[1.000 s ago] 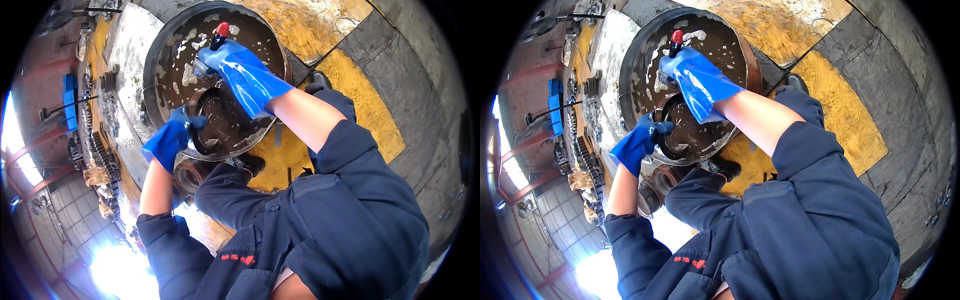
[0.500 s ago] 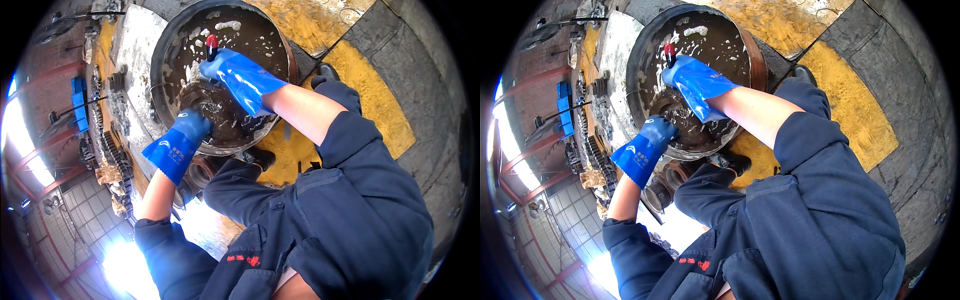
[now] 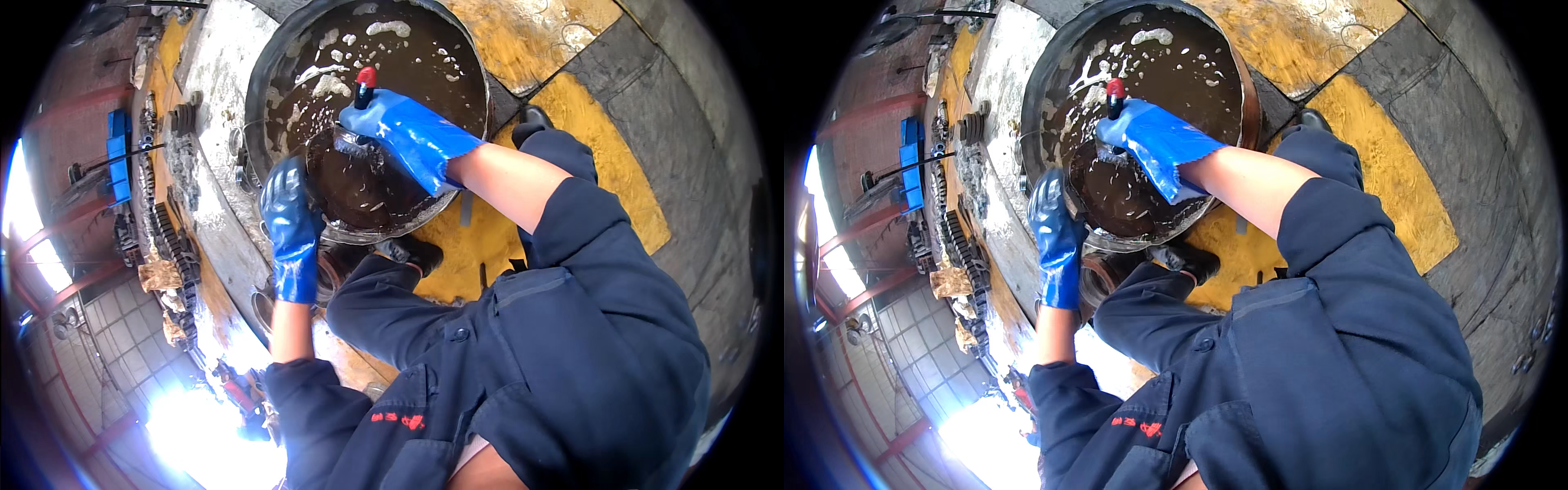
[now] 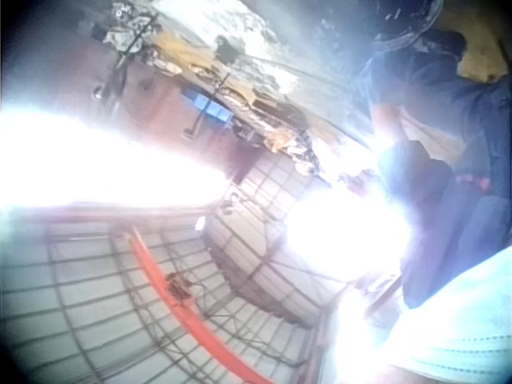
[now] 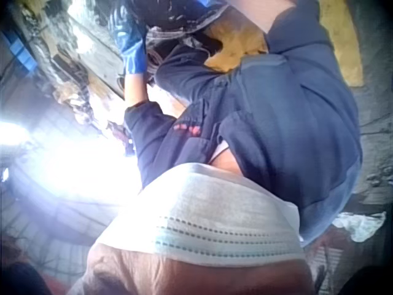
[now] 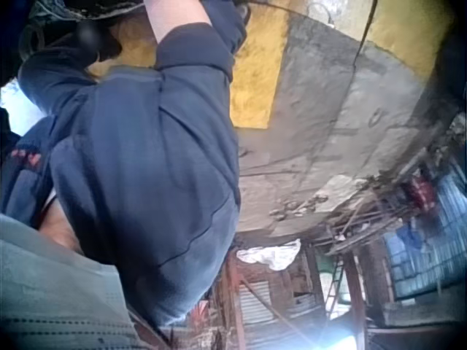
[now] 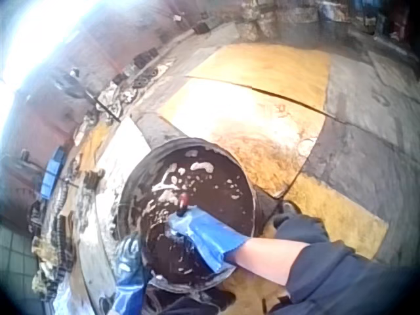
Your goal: The person cleans curved metal parts by scrubbing them with a brush in a basin of liquid and setting them on the floor.
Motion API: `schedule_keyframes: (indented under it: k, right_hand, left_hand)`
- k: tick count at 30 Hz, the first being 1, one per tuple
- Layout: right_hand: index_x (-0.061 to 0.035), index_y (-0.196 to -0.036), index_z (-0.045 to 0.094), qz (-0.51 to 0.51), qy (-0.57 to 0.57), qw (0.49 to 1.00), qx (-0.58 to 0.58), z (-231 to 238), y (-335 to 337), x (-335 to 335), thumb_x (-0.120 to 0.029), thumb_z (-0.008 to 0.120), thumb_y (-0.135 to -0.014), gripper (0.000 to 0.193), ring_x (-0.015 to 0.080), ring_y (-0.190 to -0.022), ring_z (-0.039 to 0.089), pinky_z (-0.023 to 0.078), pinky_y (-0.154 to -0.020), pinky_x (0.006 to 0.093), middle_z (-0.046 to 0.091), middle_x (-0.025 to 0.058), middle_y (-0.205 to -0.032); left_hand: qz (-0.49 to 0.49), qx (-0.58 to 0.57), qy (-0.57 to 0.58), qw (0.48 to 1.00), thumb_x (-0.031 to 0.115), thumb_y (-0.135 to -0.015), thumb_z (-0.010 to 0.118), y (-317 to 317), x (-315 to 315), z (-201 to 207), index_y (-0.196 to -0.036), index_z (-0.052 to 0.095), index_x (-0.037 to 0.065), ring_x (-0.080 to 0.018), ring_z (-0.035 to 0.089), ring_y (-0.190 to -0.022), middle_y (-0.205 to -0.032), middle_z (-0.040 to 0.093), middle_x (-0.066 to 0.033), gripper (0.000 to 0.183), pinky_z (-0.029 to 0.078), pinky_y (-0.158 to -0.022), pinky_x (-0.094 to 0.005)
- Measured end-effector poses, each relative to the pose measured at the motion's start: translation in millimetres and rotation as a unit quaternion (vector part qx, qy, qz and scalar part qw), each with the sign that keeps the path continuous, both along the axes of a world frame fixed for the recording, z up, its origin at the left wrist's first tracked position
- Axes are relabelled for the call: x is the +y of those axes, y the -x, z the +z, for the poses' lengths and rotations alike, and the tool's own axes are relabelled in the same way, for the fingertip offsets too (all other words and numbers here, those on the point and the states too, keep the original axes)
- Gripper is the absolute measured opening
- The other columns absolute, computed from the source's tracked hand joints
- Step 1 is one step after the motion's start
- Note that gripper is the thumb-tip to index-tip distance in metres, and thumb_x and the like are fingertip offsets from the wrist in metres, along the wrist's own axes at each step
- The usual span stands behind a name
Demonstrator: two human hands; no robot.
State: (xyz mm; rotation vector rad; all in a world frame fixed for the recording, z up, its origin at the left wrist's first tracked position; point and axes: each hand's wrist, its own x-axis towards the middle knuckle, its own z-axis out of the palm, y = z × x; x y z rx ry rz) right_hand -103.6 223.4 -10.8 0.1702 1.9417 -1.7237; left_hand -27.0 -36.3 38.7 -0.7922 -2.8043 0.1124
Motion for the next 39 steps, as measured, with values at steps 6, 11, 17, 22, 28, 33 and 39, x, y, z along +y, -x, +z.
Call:
schedule_keyframes:
  k: [6, 11, 17, 22, 28, 33, 39]
  right_hand:
    - [-0.0028, -0.103, 0.076, 0.006, 0.241, 0.97, 0.041, -25.4, -21.1, -28.3, -0.023, 0.064, -0.101, 0.024, 0.0115, -0.088, 0.063, 0.05, -0.078, 0.0286, 0.075, 0.0016, -0.099]
    - [-0.0042, -0.122, 0.075, 0.106, 0.249, 0.943, 0.192, -10.5, -72.6, -59.2, -0.02, 0.063, -0.103, 0.027, 0.0209, -0.102, 0.072, 0.058, -0.095, 0.0326, 0.077, 0.0121, -0.111]
    - [-0.0104, -0.108, 0.077, 0.162, 0.098, 0.957, 0.221, -10.4, -34.5, -111.2, -0.028, 0.066, -0.098, 0.023, 0.0211, -0.087, 0.072, 0.057, -0.085, 0.0369, 0.077, 0.0104, -0.095]
    - [-0.0095, -0.099, 0.079, 0.085, 0.047, 0.978, 0.186, -44.0, 39.8, -126.2, -0.033, 0.066, -0.1, 0.027, 0.017, -0.076, 0.067, 0.055, -0.078, 0.0337, 0.075, 0.0076, -0.084]
    - [-0.0043, -0.108, 0.079, 0.002, -0.129, 0.989, 0.078, -59.3, 37.5, -93.6, -0.045, 0.06, -0.093, 0.048, 0.038, -0.101, 0.076, 0.058, -0.094, 0.0442, 0.078, 0.0244, -0.102]
    - [-0.0034, -0.102, 0.078, -0.037, -0.113, 0.991, 0.062, -58.9, 9.9, -68.8, -0.043, 0.065, -0.093, 0.043, 0.0327, -0.097, 0.078, 0.059, -0.092, 0.0409, 0.079, 0.0201, -0.097]
    - [-0.0104, -0.088, 0.072, 0.08, 0.183, 0.968, 0.15, -15.8, -8.7, -105.1, -0.03, 0.062, -0.102, 0.026, 0.0155, -0.077, 0.064, 0.055, -0.08, 0.0313, 0.07, 0.0035, -0.08]
  left_hand:
    - [0.371, -0.273, -0.831, 0.313, 0.024, -0.1, 0.072, -24.3, -71.3, -88.7, -0.123, 0.068, 0.006, -0.0207, 0.069, -0.097, -0.103, 0.075, -0.0083, 0.03, 0.058, -0.084, -0.0456]
    - [0.486, -0.239, -0.739, 0.401, 0.074, -0.098, 0.058, -18.4, -30.2, -71.2, -0.127, 0.069, -0.003, -0.0279, 0.071, -0.09, -0.102, 0.074, -0.0111, 0.083, 0.06, -0.079, -0.0458]
    - [0.394, -0.226, -0.675, 0.582, 0.072, -0.106, 0.043, -43.4, -0.4, -37.0, -0.143, 0.06, -0.004, -0.0295, 0.07, -0.11, -0.131, 0.07, -0.0171, 0.086, 0.056, -0.1, -0.0427]
    - [0.454, -0.233, -0.679, 0.528, 0.057, -0.115, 0.036, -45.5, 3.7, -21.4, -0.151, 0.053, -0.007, -0.0248, 0.066, -0.117, -0.139, 0.068, -0.0164, 0.075, 0.048, -0.108, -0.0353]
    - [0.374, -0.212, -0.732, 0.529, 0.057, -0.115, 0.038, -51.2, 10.6, -27.1, -0.142, 0.062, -0.002, -0.025, 0.072, -0.112, -0.127, 0.076, -0.015, 0.07, 0.05, -0.107, -0.0384]
    - [0.377, -0.241, -0.736, 0.508, 0.052, -0.116, 0.037, -44.6, 1.7, -33.0, -0.15, 0.056, -0.002, -0.0237, 0.067, -0.12, -0.137, 0.069, -0.0155, 0.066, 0.046, -0.112, -0.036]
    - [0.386, -0.215, -0.709, 0.549, 0.042, -0.118, 0.037, -41.9, -10.6, -44.2, -0.156, 0.049, -0.002, -0.0216, 0.061, -0.13, -0.149, 0.062, -0.0155, 0.06, 0.042, -0.116, -0.0334]
